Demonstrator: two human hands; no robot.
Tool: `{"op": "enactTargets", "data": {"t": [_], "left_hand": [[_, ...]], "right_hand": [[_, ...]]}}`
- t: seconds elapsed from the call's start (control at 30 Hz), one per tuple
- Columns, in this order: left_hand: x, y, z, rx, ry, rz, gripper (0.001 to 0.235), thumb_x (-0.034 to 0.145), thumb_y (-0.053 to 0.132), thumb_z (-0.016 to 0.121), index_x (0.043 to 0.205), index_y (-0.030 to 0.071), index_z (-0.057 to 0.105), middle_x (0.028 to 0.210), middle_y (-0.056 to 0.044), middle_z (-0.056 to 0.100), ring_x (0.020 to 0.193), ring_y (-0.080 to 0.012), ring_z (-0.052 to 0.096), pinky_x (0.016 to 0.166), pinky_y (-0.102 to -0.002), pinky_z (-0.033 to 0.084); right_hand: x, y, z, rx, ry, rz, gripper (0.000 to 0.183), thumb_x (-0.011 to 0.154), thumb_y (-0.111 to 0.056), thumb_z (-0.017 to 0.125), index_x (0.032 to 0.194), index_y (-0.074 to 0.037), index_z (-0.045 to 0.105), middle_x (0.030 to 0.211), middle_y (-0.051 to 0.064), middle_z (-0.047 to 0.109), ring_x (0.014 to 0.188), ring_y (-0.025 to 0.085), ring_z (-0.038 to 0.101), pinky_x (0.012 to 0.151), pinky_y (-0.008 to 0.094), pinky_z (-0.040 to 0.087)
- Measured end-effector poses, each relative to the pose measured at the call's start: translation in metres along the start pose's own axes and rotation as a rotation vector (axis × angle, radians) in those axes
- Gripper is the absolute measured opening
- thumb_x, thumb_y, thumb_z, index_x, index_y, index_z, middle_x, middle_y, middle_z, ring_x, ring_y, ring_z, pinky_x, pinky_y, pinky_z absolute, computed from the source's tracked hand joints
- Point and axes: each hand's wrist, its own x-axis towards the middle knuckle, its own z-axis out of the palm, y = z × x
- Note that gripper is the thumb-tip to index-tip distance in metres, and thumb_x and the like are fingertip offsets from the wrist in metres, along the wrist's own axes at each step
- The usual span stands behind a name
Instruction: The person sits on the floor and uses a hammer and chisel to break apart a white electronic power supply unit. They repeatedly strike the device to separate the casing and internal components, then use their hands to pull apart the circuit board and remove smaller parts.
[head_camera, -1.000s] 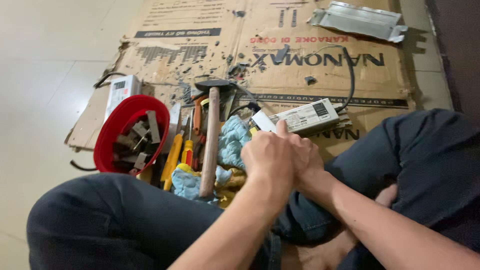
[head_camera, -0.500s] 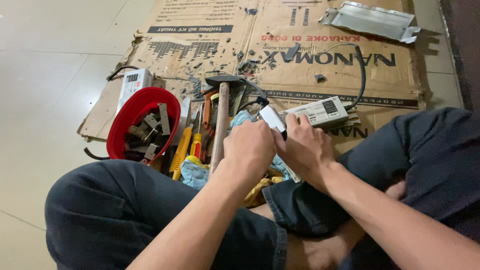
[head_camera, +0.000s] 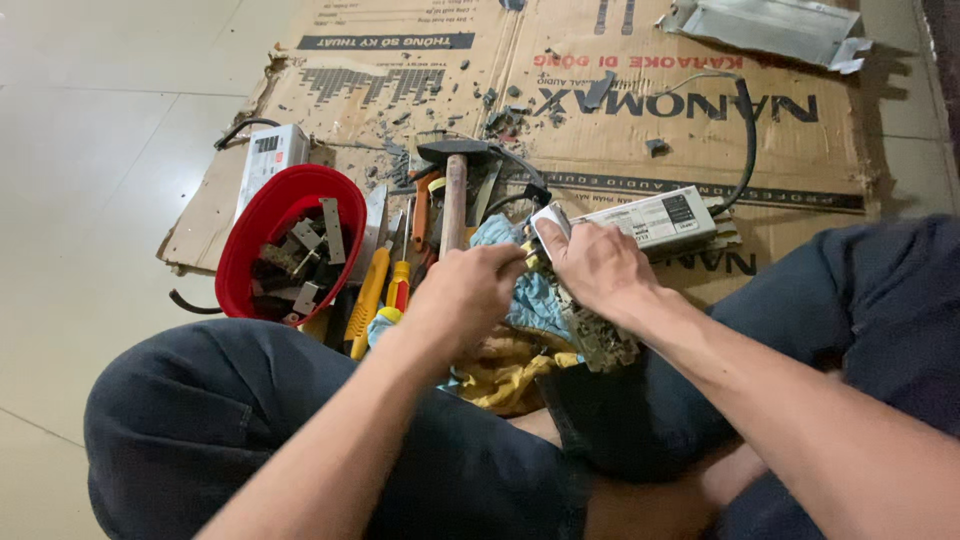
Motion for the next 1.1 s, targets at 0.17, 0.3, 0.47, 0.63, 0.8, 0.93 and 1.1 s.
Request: {"op": "enactTargets", "data": {"t": [0.17,0.3,0.47,0.63,0.8,0.93,1.1], "left_hand": [[-0.002,-0.020,-0.008,-0.135,-0.024,0.030,0.034,0.096,0.030,0.050,0.123,0.023,0.071,0.117,-0.026,0.071,0.117,-0.0528,0.060,0.102,-0.062,0.048],[-0.007,-0.023,-0.006,-0.193,-0.016,-0.060,0.036,0.097,0.036,0.053,0.129,0.032,0.070,0.118,-0.026,0.071,0.120,-0.0493,0.060,0.106,-0.059,0.048],[0.018,-0.017,0.008,0.012,0.002,-0.061,0.031,0.094,0.038,0.052,0.112,0.033,0.076,0.105,-0.016,0.076,0.107,-0.0424,0.069,0.094,-0.053,0.056],[0.050,0.017,0.021,0.231,0.027,-0.051,0.042,0.093,0.048,0.046,0.106,0.023,0.078,0.092,-0.012,0.076,0.092,-0.0351,0.076,0.082,-0.052,0.059],[0.047,0.024,0.012,0.252,0.059,0.068,0.040,0.096,0.030,0.046,0.118,0.011,0.074,0.095,-0.018,0.076,0.098,-0.0418,0.073,0.082,-0.061,0.058],[0.051,-0.008,0.027,0.325,0.007,0.103,0.052,0.097,0.027,0.038,0.139,0.002,0.056,0.103,-0.022,0.073,0.107,-0.0432,0.069,0.087,-0.064,0.055],[0.032,-0.021,0.017,0.010,-0.014,-0.034,0.037,0.098,0.039,0.047,0.126,0.029,0.070,0.109,-0.019,0.074,0.109,-0.0429,0.069,0.086,-0.057,0.058]], "right_hand": [[-0.003,-0.008,-0.005,-0.052,-0.060,0.036,0.088,0.098,-0.073,0.026,0.109,0.001,0.072,0.102,0.031,0.072,0.107,0.050,0.068,0.087,0.060,0.055],[0.001,-0.006,-0.004,-0.067,-0.070,-0.003,0.092,0.099,-0.074,0.022,0.112,0.003,0.070,0.106,0.033,0.071,0.110,0.052,0.066,0.091,0.062,0.053],[0.008,-0.004,0.004,-0.056,-0.132,0.058,0.084,0.099,-0.066,0.023,0.116,0.003,0.069,0.113,0.032,0.071,0.115,0.049,0.065,0.097,0.059,0.051],[0.027,0.011,0.019,-0.061,-0.104,0.089,0.075,0.097,-0.060,0.031,0.106,0.000,0.075,0.105,0.027,0.074,0.109,0.047,0.069,0.091,0.058,0.054],[0.040,0.005,0.014,-0.134,-0.133,0.224,0.058,0.085,-0.057,0.051,0.095,-0.009,0.081,0.093,0.020,0.077,0.100,0.043,0.073,0.078,0.050,0.057],[0.054,0.004,0.042,-0.082,-0.045,0.228,0.065,0.095,-0.057,0.039,0.108,-0.008,0.079,0.109,0.019,0.076,0.112,0.040,0.070,0.090,0.051,0.056],[0.016,-0.020,0.002,-0.115,0.047,0.131,0.086,0.103,-0.069,0.022,0.117,0.000,0.071,0.113,0.030,0.072,0.117,0.049,0.064,0.098,0.061,0.050]]}}
